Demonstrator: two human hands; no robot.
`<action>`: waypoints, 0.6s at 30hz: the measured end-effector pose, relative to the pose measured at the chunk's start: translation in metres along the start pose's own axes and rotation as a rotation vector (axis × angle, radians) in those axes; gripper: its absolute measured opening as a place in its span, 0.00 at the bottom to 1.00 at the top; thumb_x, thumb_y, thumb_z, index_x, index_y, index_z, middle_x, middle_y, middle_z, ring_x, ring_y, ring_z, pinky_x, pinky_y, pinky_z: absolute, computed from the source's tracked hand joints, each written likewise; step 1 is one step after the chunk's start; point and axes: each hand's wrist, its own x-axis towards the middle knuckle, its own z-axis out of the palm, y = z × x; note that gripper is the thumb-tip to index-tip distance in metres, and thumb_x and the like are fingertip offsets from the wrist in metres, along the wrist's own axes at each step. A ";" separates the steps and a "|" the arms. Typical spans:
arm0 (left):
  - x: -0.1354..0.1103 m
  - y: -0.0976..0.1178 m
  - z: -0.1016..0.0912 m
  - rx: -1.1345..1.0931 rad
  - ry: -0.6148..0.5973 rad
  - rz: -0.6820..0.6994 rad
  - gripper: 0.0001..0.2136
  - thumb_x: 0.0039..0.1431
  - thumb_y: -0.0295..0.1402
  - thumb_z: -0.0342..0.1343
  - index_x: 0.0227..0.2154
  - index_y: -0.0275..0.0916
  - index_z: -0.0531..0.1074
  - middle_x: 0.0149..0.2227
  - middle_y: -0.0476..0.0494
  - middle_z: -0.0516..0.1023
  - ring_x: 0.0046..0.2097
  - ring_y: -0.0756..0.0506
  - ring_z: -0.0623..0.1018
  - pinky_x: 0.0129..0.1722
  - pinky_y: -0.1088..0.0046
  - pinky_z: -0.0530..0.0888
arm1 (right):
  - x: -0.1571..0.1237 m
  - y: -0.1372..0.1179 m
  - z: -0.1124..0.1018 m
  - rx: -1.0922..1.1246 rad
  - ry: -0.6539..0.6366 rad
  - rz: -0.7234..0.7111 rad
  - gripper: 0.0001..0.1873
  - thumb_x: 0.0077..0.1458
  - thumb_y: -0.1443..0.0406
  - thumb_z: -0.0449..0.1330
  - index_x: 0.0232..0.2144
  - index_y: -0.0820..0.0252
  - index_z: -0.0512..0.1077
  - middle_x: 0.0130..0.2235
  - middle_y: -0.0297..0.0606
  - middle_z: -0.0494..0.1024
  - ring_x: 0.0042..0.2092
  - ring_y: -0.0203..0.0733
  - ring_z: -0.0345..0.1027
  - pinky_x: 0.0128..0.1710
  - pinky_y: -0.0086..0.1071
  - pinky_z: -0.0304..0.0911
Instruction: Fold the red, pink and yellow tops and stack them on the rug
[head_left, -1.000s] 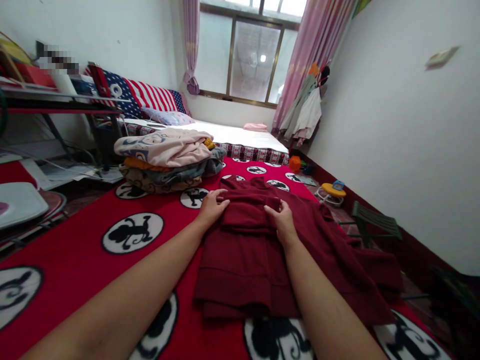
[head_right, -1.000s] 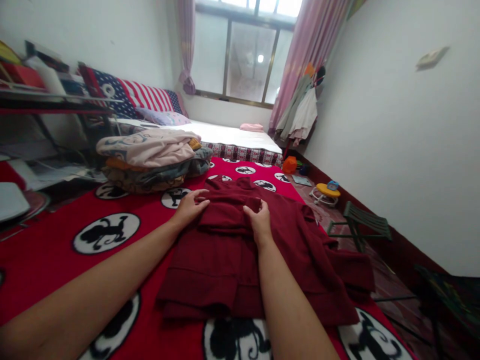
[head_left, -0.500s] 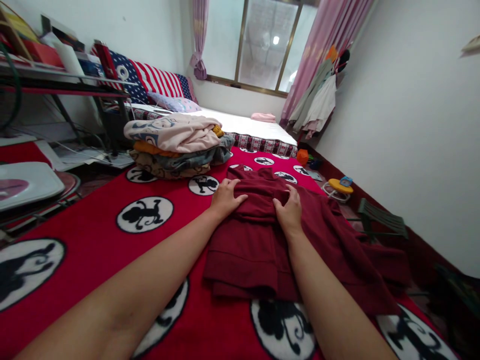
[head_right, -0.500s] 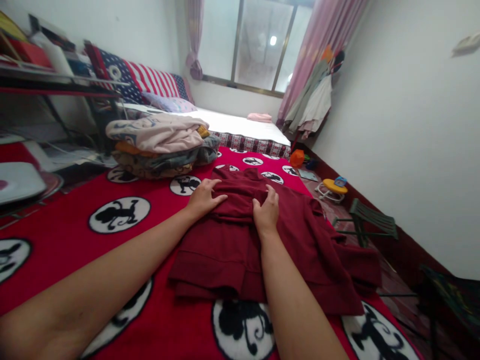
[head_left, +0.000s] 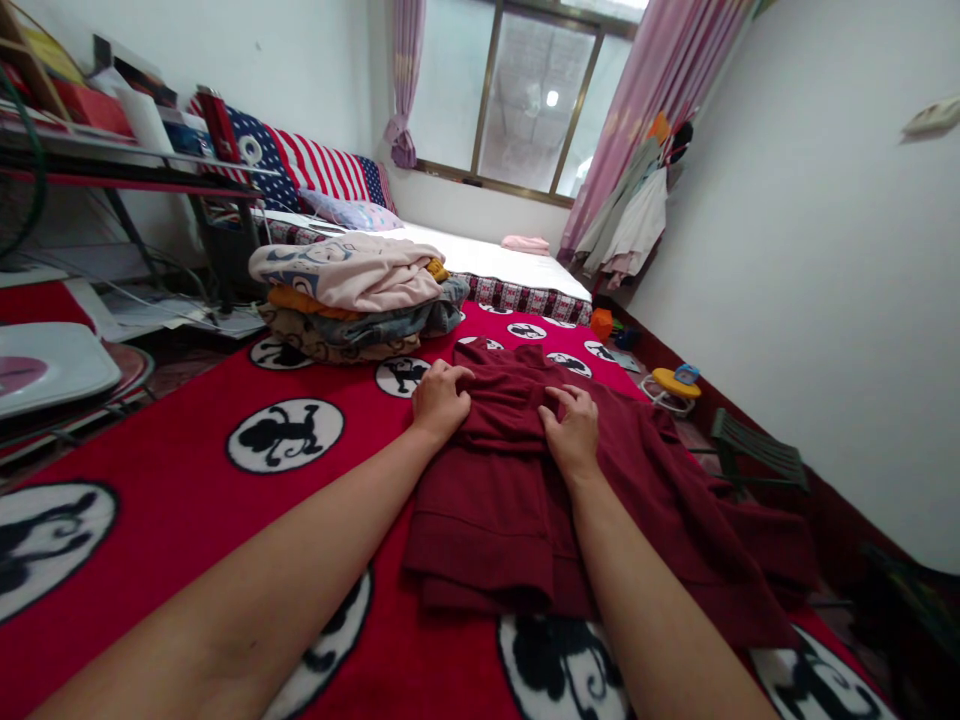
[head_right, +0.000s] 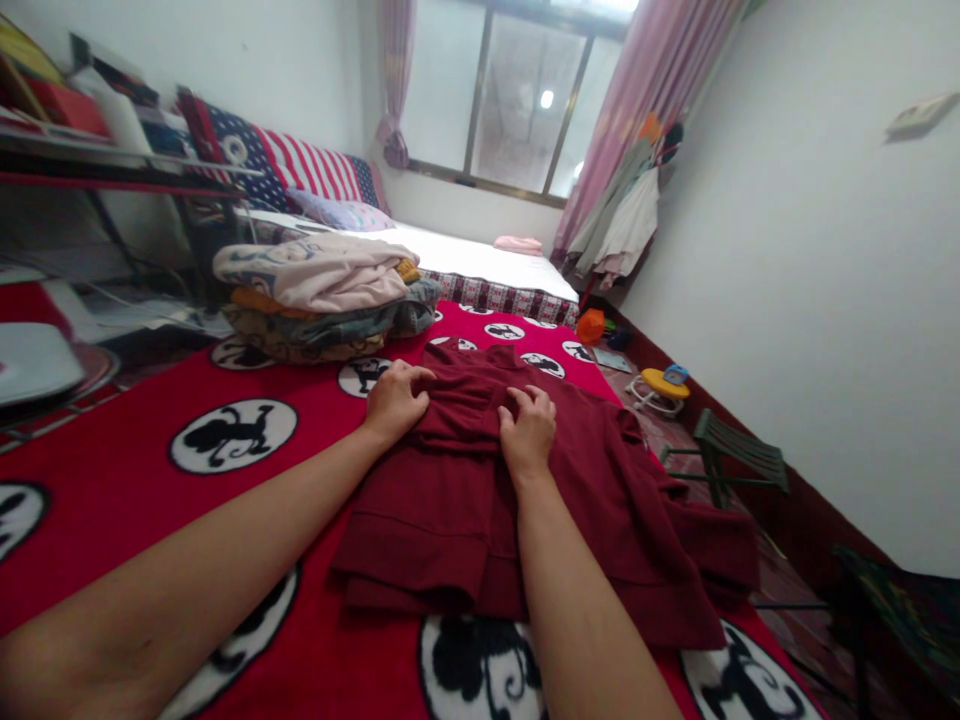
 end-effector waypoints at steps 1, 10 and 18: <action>0.000 0.001 -0.001 0.032 0.018 0.019 0.12 0.51 0.24 0.56 0.36 0.44 0.79 0.42 0.43 0.75 0.44 0.43 0.74 0.45 0.68 0.72 | 0.000 -0.003 -0.001 -0.034 0.017 -0.017 0.16 0.52 0.67 0.59 0.44 0.58 0.76 0.50 0.46 0.71 0.53 0.51 0.62 0.55 0.45 0.59; -0.006 0.006 0.012 0.081 -0.332 0.302 0.16 0.57 0.41 0.58 0.47 0.43 0.77 0.50 0.43 0.76 0.51 0.42 0.74 0.54 0.65 0.68 | -0.006 -0.021 -0.006 -0.180 -0.374 -0.069 0.13 0.60 0.65 0.54 0.44 0.53 0.76 0.49 0.37 0.78 0.51 0.44 0.67 0.48 0.37 0.63; -0.009 0.003 0.022 0.168 -0.438 0.129 0.32 0.54 0.57 0.52 0.59 0.50 0.66 0.67 0.39 0.55 0.68 0.33 0.52 0.65 0.53 0.51 | 0.038 -0.030 0.008 -0.424 -0.377 0.028 0.13 0.60 0.59 0.55 0.40 0.55 0.77 0.42 0.42 0.80 0.43 0.47 0.73 0.40 0.36 0.64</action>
